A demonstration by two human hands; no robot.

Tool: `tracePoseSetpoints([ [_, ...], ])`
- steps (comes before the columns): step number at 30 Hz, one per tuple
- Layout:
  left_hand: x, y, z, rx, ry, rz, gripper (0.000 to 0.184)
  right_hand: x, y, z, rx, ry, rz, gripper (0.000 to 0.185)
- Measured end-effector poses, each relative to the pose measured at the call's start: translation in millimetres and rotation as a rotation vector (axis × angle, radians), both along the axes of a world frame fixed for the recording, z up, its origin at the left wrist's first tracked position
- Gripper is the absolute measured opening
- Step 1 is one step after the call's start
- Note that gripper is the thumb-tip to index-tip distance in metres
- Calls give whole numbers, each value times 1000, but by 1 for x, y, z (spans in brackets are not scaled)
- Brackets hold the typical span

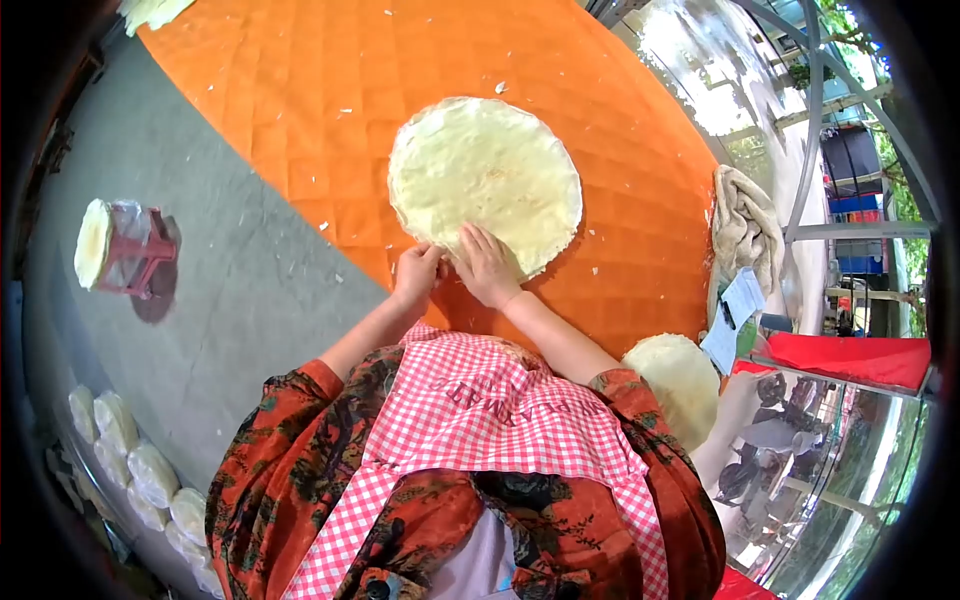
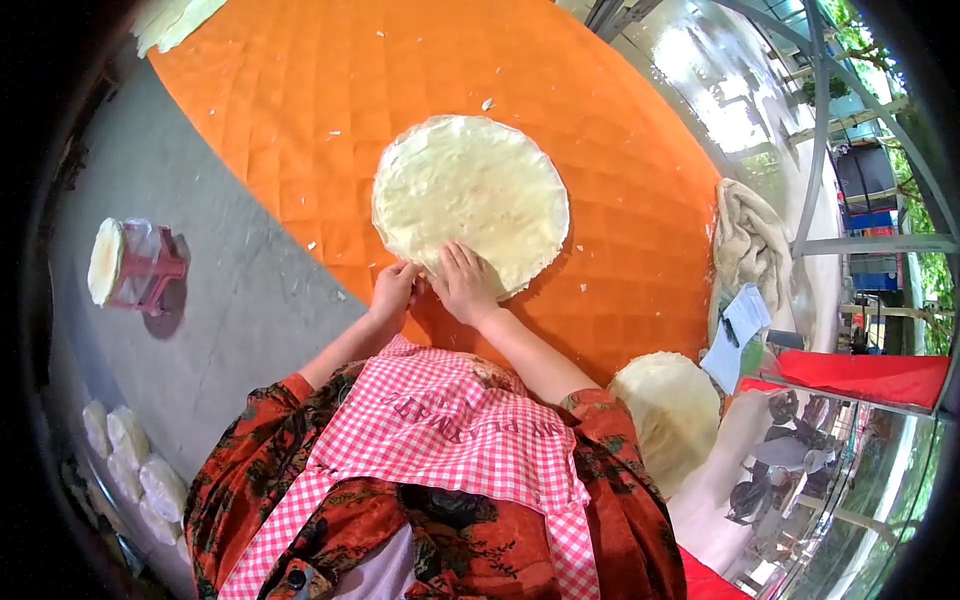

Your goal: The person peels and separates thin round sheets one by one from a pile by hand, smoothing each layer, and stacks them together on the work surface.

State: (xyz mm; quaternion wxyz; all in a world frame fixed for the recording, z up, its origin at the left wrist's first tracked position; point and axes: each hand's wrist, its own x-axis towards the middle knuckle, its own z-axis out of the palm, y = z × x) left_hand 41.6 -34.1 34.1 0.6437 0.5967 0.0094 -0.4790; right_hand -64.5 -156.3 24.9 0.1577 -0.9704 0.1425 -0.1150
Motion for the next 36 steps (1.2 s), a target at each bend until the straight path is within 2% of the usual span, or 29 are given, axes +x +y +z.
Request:
tracePoseSetpoints([
  [1, 1, -1, -1, -8, -4, -16, 22, -1, -2, -1, 141, 114, -16, 62],
  [4, 1, 2, -8, -68, -102, -123, 24, 3, -8, 1, 200, 127, -4, 67],
  [7, -1, -1, -27, -47, -139, -188, 30, 2, -1, 10, -21, 236, 46, 66],
  [10, 2, -6, -21, -120, -179, -310, 35, 9, 5, -4, -132, 27, -46, 60],
  [11, 4, -9, -26, -119, -193, -312, 38, 10, -1, -5, 18, 100, -88, 57],
  [13, 6, -10, -37, -113, -220, -314, 47, 27, -7, 35, 321, 247, -170, 52],
  [14, 6, -6, -37, -60, -202, -352, 51, 26, -13, 30, 313, 96, -195, 36],
  [16, 9, -3, -21, 40, -169, -437, 62, 31, -42, 15, 394, 237, -191, 22],
  [18, 3, -14, -77, -33, -401, -390, 69, 46, -99, 30, 493, 165, -433, 19],
  [19, -3, -12, -98, -59, -510, -372, 73, 58, -155, 40, 496, 82, -392, 18],
  [21, -6, -7, -84, -59, -453, -364, 73, 67, -205, 113, 537, -160, -298, 15],
  [22, -3, -8, -70, -66, -433, -359, 73, 70, -196, 175, 211, -172, -258, 14],
  [24, 7, -3, -42, 103, -478, -414, 62, 71, -170, 235, -3, -148, -208, 13],
  [25, 10, -1, -35, 189, -497, -438, 56, 69, -159, 245, -110, -133, -180, 13],
  [28, 18, 8, -44, 234, -819, 129, 37, 56, -125, 184, -174, -81, -143, 20],
  [29, 26, 9, -47, 230, -762, 153, 34, 51, -110, 149, -144, -86, -141, 25],
  [30, 35, 7, -50, 227, -705, 178, 31, 47, -92, 116, -177, -73, -97, 21],
  [31, 42, 6, -51, 225, -648, 201, 29, 43, -76, 80, -87, -76, -117, 20],
  [33, 48, -1, -45, 220, -439, 110, 27, 31, -52, 20, 43, 20, -106, 21],
  [34, 49, -3, -38, 220, -333, 58, 27, 26, -43, -3, -12, -113, -85, 22],
  [35, 49, -8, -25, 208, -174, 114, 18, 26, -40, -8, -10, -174, -105, 21],
  [36, 56, -10, -26, 185, -125, 82, 16, 27, -40, -10, -12, -238, -125, 19],
])
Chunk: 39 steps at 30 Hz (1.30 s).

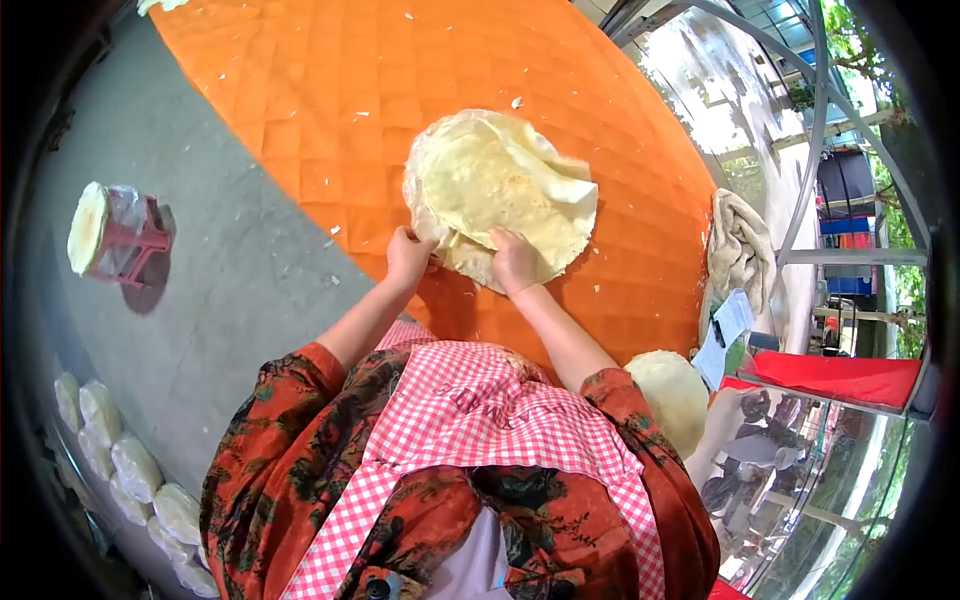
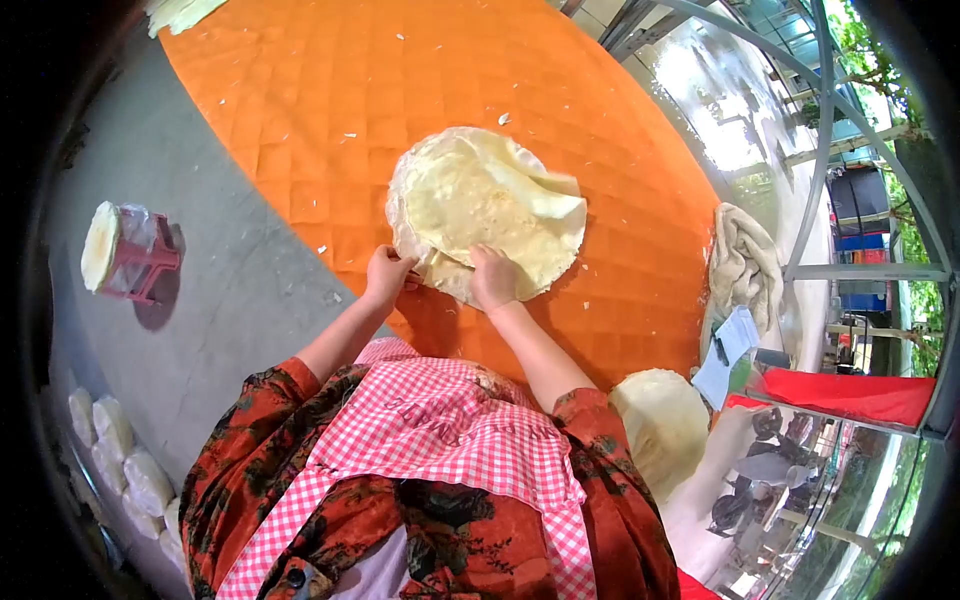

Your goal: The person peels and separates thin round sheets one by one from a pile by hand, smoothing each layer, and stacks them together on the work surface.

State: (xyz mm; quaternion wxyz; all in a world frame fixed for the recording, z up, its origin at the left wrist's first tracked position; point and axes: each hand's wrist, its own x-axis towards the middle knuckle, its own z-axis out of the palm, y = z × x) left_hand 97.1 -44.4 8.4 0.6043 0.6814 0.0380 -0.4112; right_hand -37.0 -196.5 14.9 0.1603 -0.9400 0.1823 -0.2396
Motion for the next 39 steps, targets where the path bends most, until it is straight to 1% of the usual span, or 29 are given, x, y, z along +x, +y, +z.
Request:
tracePoseSetpoints([
  [2, 12, 1, -6, -38, 105, -64, 11, -2, -14, 20, 200, 314, -85, 17],
  [3, 12, 3, -8, -153, 152, -1, 5, -1, -34, 15, 320, 401, -145, 17],
  [6, 24, 12, -17, -211, 194, 22, 9, 2, -50, 42, 521, 195, -300, 18],
  [7, 23, 14, -8, -237, 211, 25, 14, -3, -58, 23, 511, 253, -268, 19],
  [8, 23, 15, -4, -288, 219, 46, 14, -13, -61, 4, 481, 281, -300, 19],
  [10, 25, 12, 0, -403, 235, 109, 15, -13, -50, 6, 408, 342, -345, 20],
  [14, 35, 16, -6, -387, 336, 66, 17, -16, -56, 2, 610, 275, -355, 20],
  [17, 37, 19, -13, -358, 340, 25, 18, -1, -46, 39, 671, 320, -363, 22],
  [20, 35, 24, -19, -368, 336, 3, 20, 17, 1, 49, 153, 12, -103, 25],
  [22, 37, 21, -21, -393, 327, -12, 20, 21, 24, 25, 27, 85, 37, 30],
  [23, 39, 20, -19, -399, 344, -15, 20, 21, 33, 20, 41, 140, 57, 31],
  [25, 37, 23, -10, -406, 380, -11, 20, 26, 51, 28, 77, 257, 107, 34],
  [28, 38, 27, -9, -386, 373, -15, 20, 28, 57, 27, 7, 344, 100, 38],
  [32, 39, 21, -3, -448, 435, -25, 18, 27, 68, 35, -42, 320, 68, 42],
  [34, 38, 17, 11, -490, 454, -39, 15, 30, 65, 36, -30, 314, 40, 47],
  [35, 39, 15, 12, -590, 470, -17, 16, 35, 47, 22, 145, 300, 74, 36],
  [36, 40, 14, 12, -688, 487, 5, 17, 47, 35, 58, 604, 318, 67, 25],
  [37, 40, 14, 13, -785, 504, 29, 18, 55, 17, 72, 474, 304, 71, 22],
  [38, 45, 16, 30, -773, 436, 15, 24, 62, 0, 87, 346, 289, 76, 20],
  [39, 52, 15, 17, -765, 374, 61, 30, 66, -10, 133, 471, 218, 106, 21],
])
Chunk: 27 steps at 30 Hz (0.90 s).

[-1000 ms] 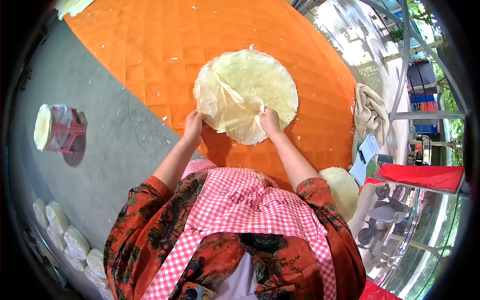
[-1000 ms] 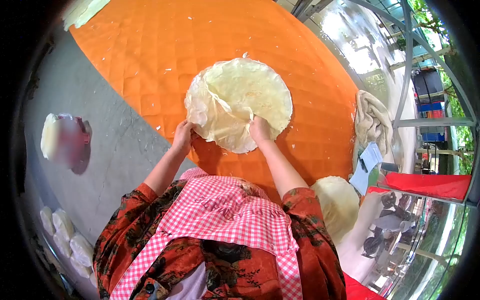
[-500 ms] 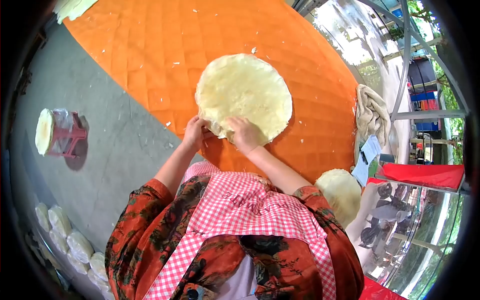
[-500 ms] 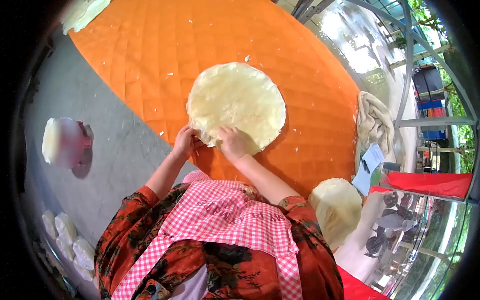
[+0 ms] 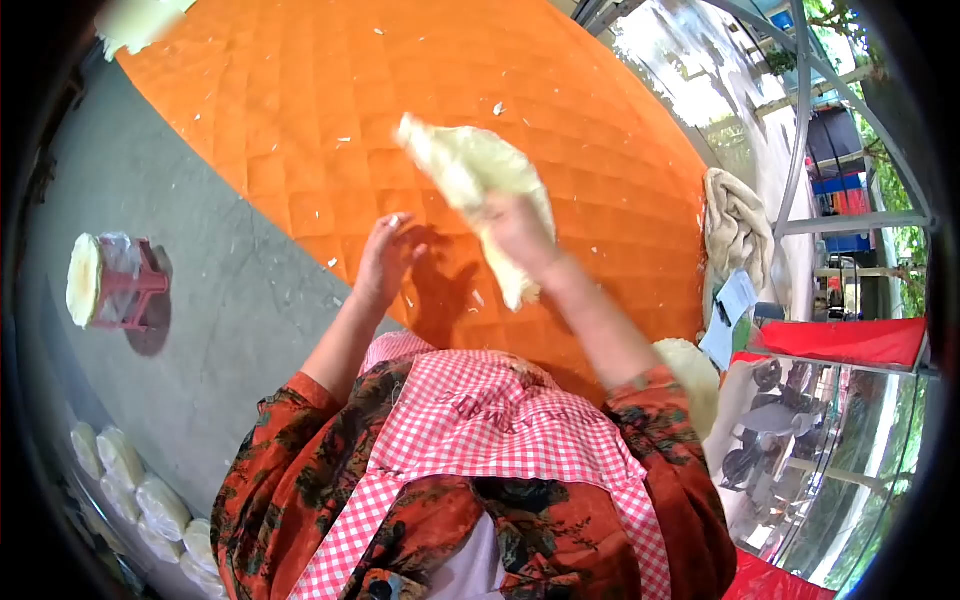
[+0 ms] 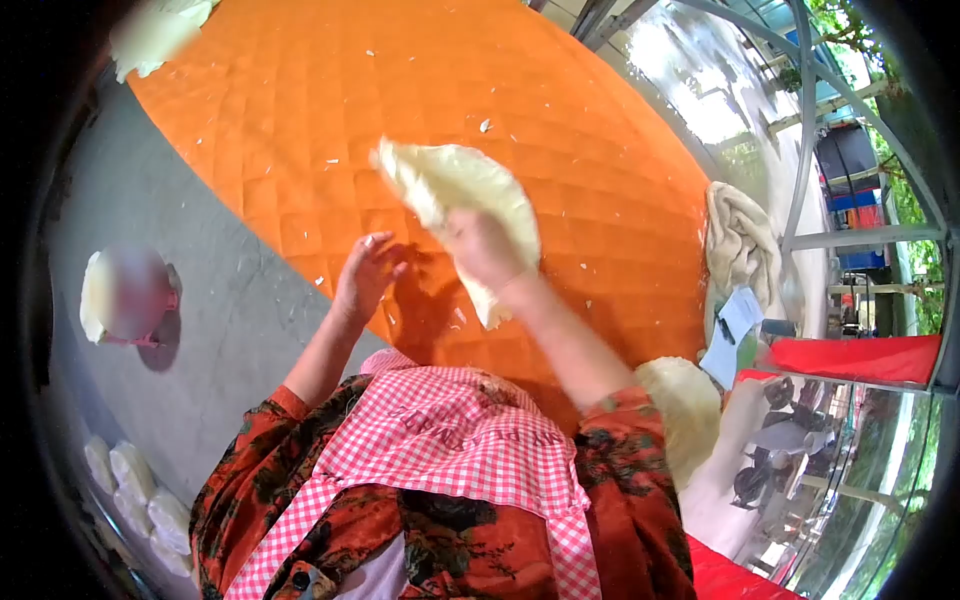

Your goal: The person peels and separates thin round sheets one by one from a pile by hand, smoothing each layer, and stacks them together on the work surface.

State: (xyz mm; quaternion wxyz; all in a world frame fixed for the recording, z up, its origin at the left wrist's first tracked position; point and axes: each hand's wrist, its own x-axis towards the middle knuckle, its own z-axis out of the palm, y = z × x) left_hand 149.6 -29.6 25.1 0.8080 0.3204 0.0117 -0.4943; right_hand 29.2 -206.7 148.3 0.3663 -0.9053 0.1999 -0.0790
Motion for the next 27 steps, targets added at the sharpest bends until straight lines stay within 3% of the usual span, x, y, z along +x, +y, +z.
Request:
tracePoseSetpoints([
  [1, 5, 2, -14, 26, -37, 61, 35, -1, -7, 52, 134, -64, -2, 22],
  [4, 10, 0, 17, 271, -46, -24, 48, -18, -41, 136, 518, -173, -183, 28],
  [6, 9, -9, 27, 155, -123, -68, 53, -34, -57, 149, 656, -217, -288, 34],
  [9, 8, -17, 31, 142, -42, -88, 47, -63, -114, 90, 751, -207, -409, 39],
  [11, 11, -18, -4, 199, -43, -112, 42, -96, -151, 5, 842, -139, -467, 38],
  [13, 9, -16, -30, 386, -209, -125, 34, -130, -155, -77, 1112, -89, -614, 29],
  [15, 7, -21, -31, 486, -320, -139, 31, -162, -135, -139, 1128, 49, -820, 11],
  [16, 5, -22, -25, 503, -335, -144, 31, -164, -128, -151, 1023, -70, -830, 15],
  [19, 8, -17, -43, 503, -359, -164, 31, -168, -106, -142, 1075, -235, -862, 18],
  [20, 9, -15, -40, 496, -337, -194, 31, -169, -106, -145, 844, -84, -914, 19],
  [23, 12, -6, -35, 471, -218, -301, 37, -145, -67, -118, -675, -217, -642, 26],
  [25, 3, 4, -13, 410, -60, -402, 43, -129, -37, -104, -308, -281, -410, 41],
  [27, -22, 20, -13, 416, -4, -405, 47, -117, 3, -109, -114, -238, -96, 44],
])
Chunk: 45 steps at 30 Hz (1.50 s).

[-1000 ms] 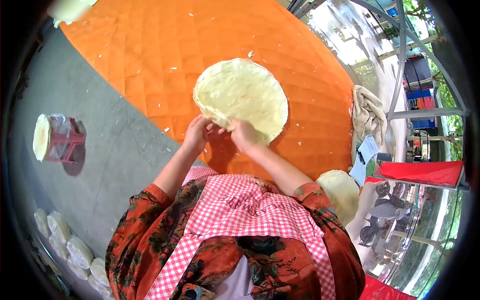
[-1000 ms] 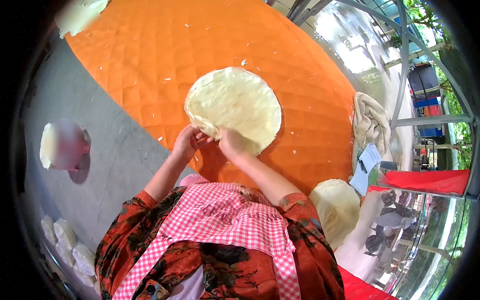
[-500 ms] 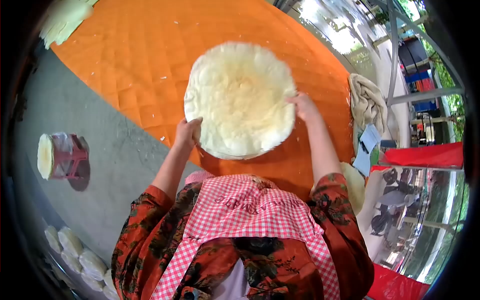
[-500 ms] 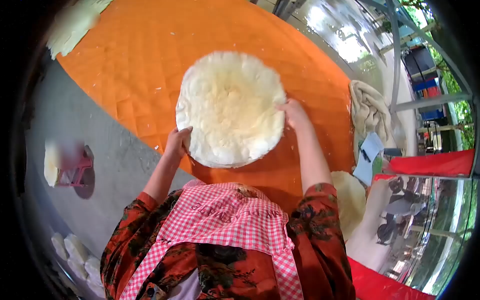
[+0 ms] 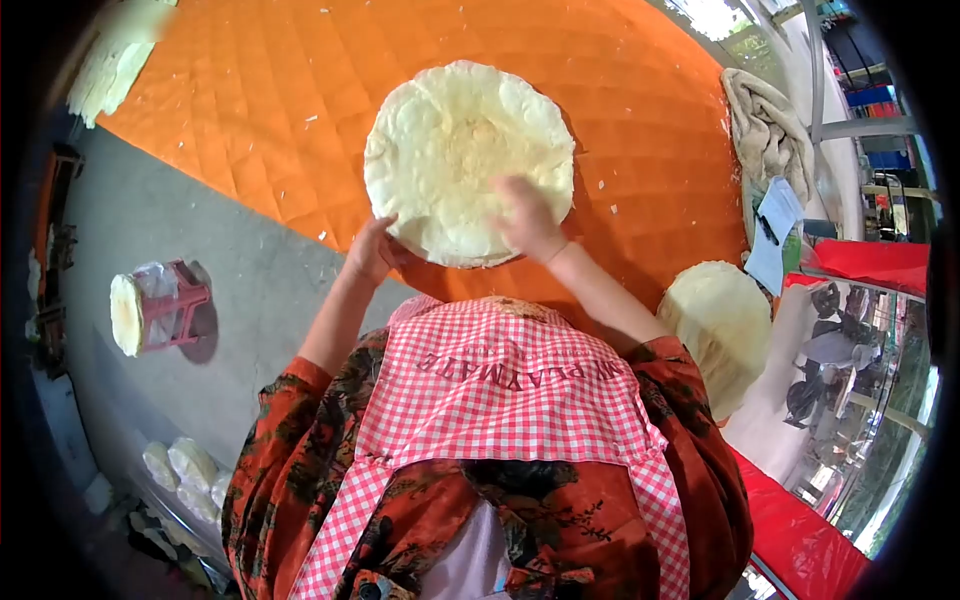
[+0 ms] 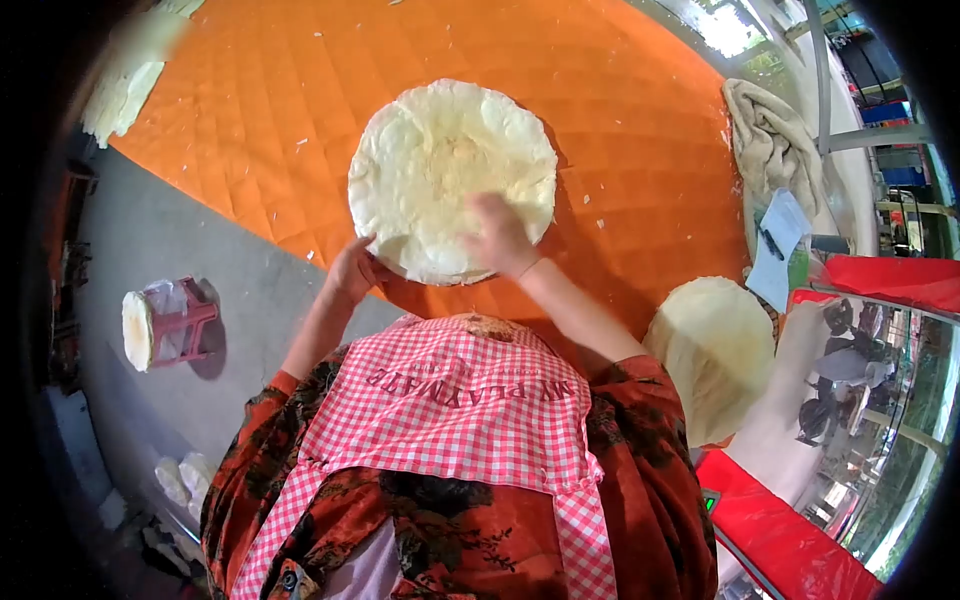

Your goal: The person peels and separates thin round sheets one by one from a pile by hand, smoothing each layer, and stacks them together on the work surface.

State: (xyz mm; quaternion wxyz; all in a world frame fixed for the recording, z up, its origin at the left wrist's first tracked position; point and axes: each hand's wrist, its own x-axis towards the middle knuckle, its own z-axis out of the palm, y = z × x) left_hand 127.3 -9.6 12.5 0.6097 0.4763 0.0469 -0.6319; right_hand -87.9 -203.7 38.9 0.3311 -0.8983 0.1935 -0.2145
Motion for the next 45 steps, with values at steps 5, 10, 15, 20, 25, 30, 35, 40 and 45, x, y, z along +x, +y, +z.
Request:
tracePoseSetpoints([
  [5, -22, 16, 4, -125, 79, 57, 48, 11, 44, 1, -522, 172, 215, 42],
  [10, -29, 16, 3, -173, 57, 123, 47, 10, 45, -14, -473, 143, 229, 36],
  [15, -39, 3, 6, -144, -1, 188, 46, 6, 63, -18, -464, 161, 236, 39],
  [20, -44, -12, -18, -72, -242, 216, 48, -12, 57, 14, -314, 137, 221, 40],
  [25, -57, -26, 40, -63, -147, 255, 47, -91, 58, 3, 1341, 325, -333, 53],
  [30, -95, -18, 48, 39, -64, 135, 35, -60, 89, 20, 1891, -559, -296, 76],
  [35, -101, 21, -11, -123, 183, -107, 45, -52, 107, -27, 1548, -769, -887, 29],
  [40, -18, 18, -5, -178, 411, -33, 72, -103, 111, 39, 1216, -653, -900, 46],
  [45, -5, -22, -2, -144, 216, -425, 57, -143, 108, 103, 764, -465, -707, 49],
])
